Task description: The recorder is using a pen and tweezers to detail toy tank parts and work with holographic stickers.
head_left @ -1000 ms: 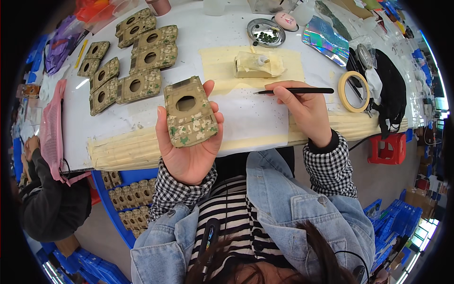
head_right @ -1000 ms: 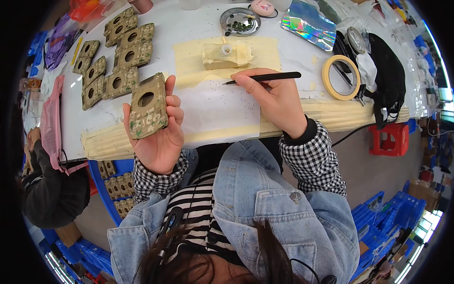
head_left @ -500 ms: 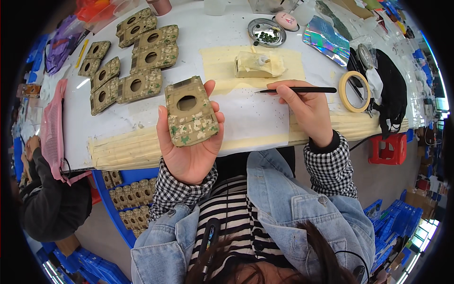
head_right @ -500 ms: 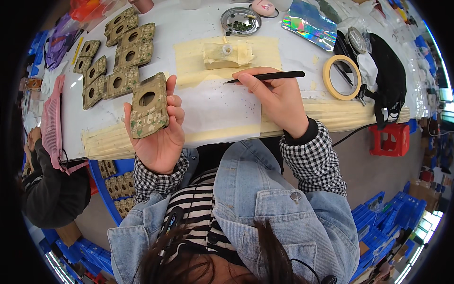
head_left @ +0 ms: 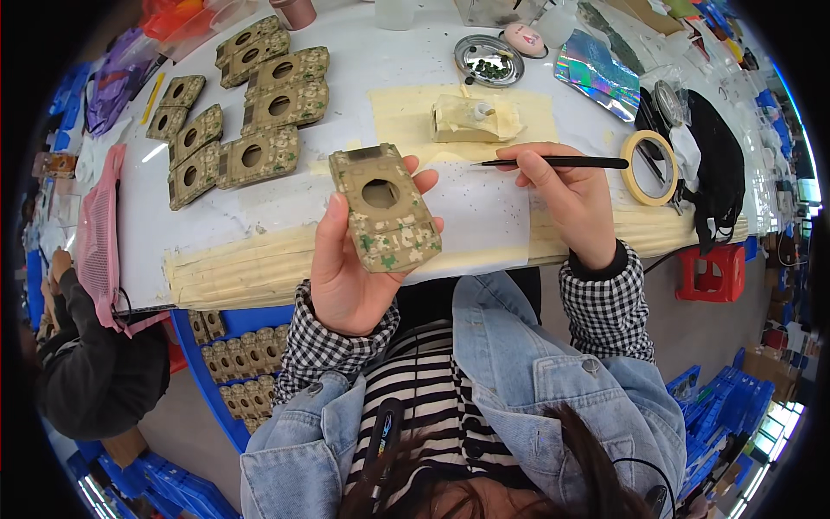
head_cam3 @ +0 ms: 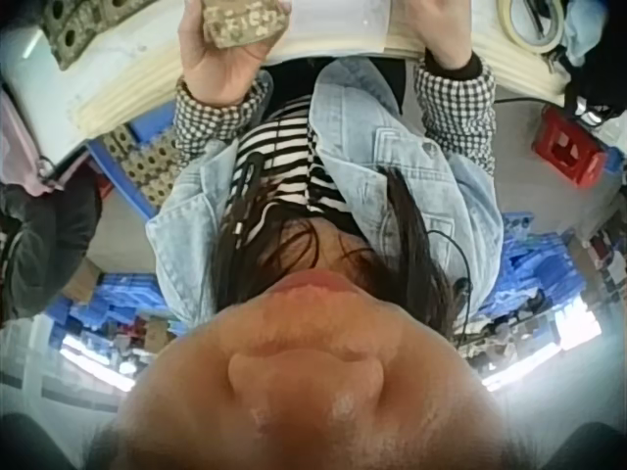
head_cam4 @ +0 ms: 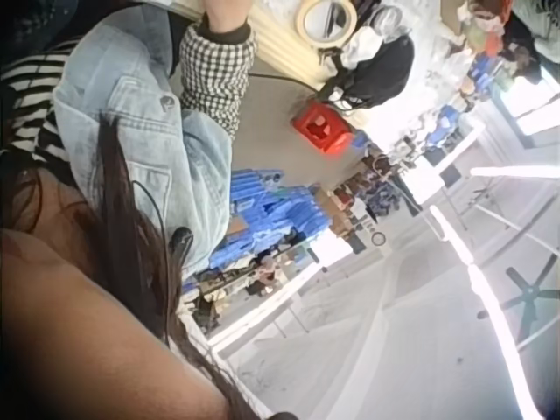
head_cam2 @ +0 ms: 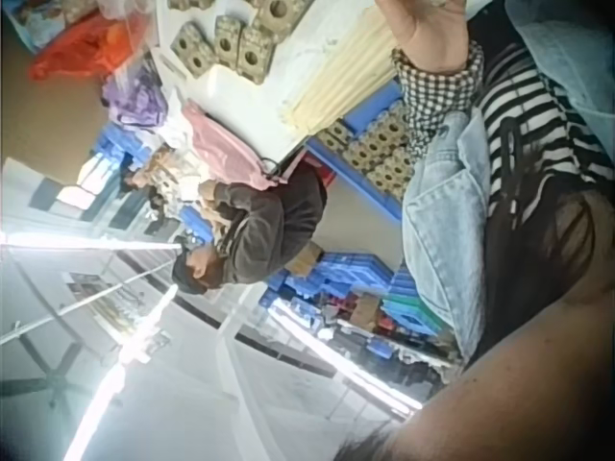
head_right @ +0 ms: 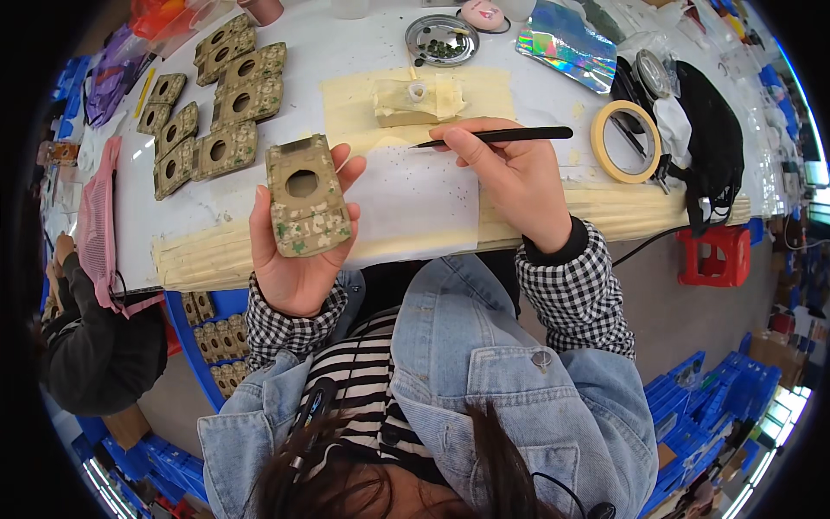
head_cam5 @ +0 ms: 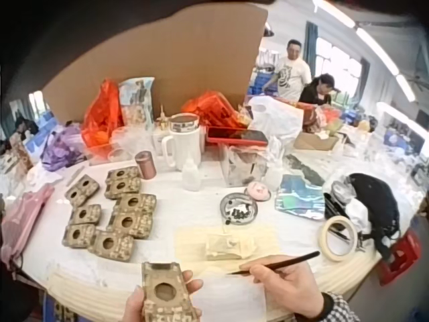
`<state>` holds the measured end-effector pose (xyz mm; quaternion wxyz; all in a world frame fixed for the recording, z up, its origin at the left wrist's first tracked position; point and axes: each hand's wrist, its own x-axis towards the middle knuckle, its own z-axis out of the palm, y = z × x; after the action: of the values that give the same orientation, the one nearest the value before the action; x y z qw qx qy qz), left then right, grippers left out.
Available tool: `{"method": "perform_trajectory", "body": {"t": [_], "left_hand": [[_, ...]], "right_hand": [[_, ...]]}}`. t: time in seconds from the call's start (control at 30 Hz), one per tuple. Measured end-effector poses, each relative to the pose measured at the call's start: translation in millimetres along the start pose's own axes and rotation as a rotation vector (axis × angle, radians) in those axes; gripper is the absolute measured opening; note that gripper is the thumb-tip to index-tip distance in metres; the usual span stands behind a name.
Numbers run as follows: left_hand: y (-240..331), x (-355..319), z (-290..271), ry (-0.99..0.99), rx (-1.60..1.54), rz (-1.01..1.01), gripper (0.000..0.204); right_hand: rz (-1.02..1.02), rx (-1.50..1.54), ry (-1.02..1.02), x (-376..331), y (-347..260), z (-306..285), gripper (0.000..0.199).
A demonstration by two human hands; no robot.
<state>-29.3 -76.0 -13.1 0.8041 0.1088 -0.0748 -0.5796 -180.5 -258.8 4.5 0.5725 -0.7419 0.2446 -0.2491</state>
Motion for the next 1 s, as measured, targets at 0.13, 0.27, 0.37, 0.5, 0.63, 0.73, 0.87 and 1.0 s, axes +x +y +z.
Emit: {"method": "perform_trajectory", "body": {"t": [0.13,0.27,0.37,0.5,0.63,0.73,0.87,1.0], "left_hand": [[-1,1,2,-0.063,0.178,-0.045,0.056],[-1,3,-4,-0.174,0.176,-0.069,0.06],[-1,2,-4,-0.227,0.152,-0.071,0.064],[-2,1,-3,-0.253,0.11,-0.065,0.068],[-1,1,-5,-0.275,0.117,-0.067,0.068],[-1,0,-2,-0.232,0.129,-0.068,0.068],[0,-1,-1,-0.227,0.131,-0.065,0.068],[-1,1,-5,-0.266,0.105,-0.068,0.068]], "right_hand": [[-0.053,-0.005,-0.06,6,-22,-2,0.023],[-0.119,-0.011,-0.138,13,-27,-4,0.022],[-0.093,0.011,-0.166,15,-33,-2,0.021],[-0.113,0.053,-0.157,17,-33,3,0.021],[-0.11,0.06,-0.163,16,-34,4,0.021],[-0.109,0.034,-0.2,15,-36,3,0.021],[-0.114,0.005,-0.234,15,-37,1,0.021],[-0.118,0.038,-0.228,14,-38,3,0.021]]}}
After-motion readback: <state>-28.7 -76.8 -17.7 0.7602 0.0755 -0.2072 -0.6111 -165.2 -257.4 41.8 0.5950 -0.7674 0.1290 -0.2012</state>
